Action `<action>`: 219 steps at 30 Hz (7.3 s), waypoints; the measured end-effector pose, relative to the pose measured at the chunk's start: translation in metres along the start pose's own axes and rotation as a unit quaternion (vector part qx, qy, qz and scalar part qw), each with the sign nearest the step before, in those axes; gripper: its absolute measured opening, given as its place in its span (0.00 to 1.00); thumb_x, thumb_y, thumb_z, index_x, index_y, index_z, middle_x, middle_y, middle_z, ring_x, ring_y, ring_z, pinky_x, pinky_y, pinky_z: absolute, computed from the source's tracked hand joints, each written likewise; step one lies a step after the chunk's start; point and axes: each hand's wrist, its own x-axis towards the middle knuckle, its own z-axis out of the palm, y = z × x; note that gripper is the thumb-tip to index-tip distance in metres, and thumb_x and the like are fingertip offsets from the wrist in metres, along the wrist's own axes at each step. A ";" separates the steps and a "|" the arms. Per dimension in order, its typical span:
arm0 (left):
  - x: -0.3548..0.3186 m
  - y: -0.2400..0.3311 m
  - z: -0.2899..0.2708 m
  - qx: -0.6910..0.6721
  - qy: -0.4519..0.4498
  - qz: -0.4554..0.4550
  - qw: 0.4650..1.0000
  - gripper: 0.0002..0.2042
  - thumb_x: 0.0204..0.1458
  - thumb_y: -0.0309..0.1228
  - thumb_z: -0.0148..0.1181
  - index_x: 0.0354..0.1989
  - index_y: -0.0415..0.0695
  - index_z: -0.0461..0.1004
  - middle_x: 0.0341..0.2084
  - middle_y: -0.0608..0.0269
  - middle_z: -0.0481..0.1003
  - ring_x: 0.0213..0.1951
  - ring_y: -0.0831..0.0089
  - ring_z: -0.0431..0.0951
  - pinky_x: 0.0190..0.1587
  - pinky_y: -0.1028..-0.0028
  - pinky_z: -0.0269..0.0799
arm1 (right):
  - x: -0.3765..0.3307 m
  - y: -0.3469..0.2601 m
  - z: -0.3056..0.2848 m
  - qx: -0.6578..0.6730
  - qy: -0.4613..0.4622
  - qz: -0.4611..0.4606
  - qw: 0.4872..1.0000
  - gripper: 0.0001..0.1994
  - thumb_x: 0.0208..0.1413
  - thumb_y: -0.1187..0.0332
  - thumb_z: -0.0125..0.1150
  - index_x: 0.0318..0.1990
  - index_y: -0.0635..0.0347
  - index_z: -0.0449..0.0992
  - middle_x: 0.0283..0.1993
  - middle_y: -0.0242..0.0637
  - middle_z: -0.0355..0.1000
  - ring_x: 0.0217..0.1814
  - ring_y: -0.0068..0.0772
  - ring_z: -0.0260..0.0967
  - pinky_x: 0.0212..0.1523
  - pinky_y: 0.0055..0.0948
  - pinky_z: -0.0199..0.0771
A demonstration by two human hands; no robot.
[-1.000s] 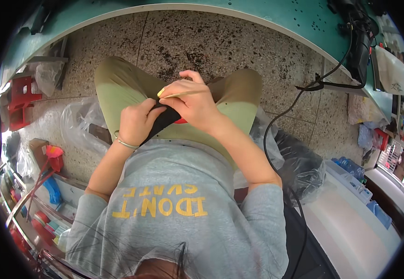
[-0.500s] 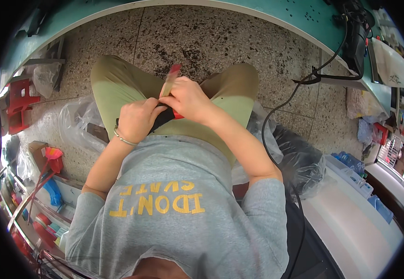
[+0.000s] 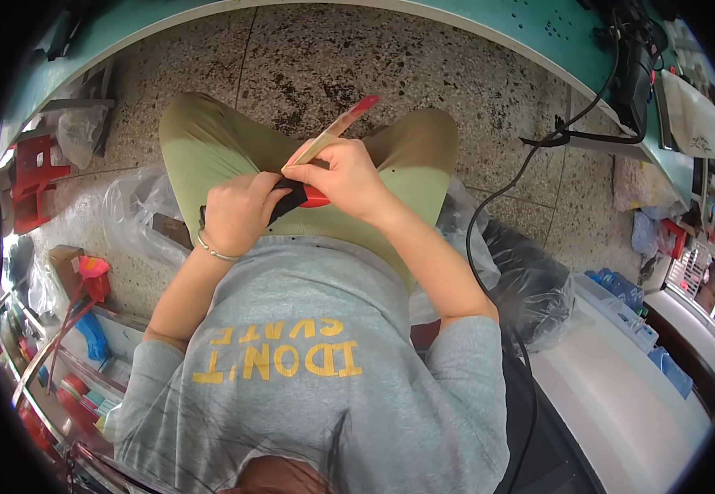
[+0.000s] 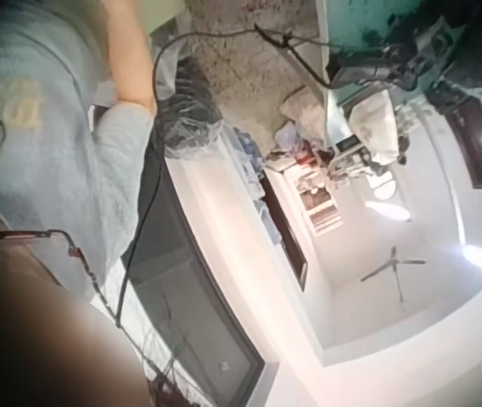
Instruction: Cleaning and inspecting black plastic components using a brush and a sponge at a workbench.
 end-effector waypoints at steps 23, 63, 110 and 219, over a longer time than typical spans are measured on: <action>-0.040 -0.051 -0.006 -0.751 -0.114 -0.341 0.554 0.31 0.36 0.19 0.66 0.52 0.37 0.59 0.40 0.60 0.70 0.43 0.71 0.73 0.46 0.71 0.70 | -0.009 0.018 0.008 0.013 0.156 -0.092 0.983 0.03 0.51 0.75 0.56 0.32 0.65 0.73 0.30 0.33 0.73 0.29 0.19 0.69 0.32 0.20 0.69; -0.009 -0.021 -0.001 -0.607 0.054 -0.358 0.707 0.30 0.32 0.13 0.65 0.45 0.38 0.57 0.30 0.56 0.73 0.30 0.76 0.75 0.32 0.81 0.73 | 0.005 -0.006 0.019 -0.222 0.124 -0.333 0.908 0.03 0.45 0.74 0.61 0.29 0.59 0.76 0.32 0.30 0.75 0.33 0.28 0.71 0.54 0.39 0.59; -0.027 -0.019 0.007 -0.592 0.007 -0.316 0.742 0.20 0.32 0.12 0.63 0.32 0.41 0.62 0.27 0.63 0.72 0.31 0.80 0.73 0.34 0.82 0.70 | 0.003 0.029 0.034 -0.274 0.103 -0.207 0.934 0.04 0.48 0.71 0.58 0.27 0.61 0.76 0.25 0.35 0.72 0.28 0.28 0.69 0.40 0.32 0.67; 0.002 -0.067 0.006 -0.524 0.033 -0.262 0.810 0.04 0.45 0.26 0.57 0.29 0.41 0.75 0.26 0.66 0.73 0.29 0.77 0.70 0.37 0.78 0.65 | -0.027 0.002 0.039 -0.039 -0.010 -0.078 0.996 0.03 0.43 0.76 0.62 0.25 0.64 0.74 0.25 0.33 0.68 0.29 0.25 0.65 0.31 0.24 0.63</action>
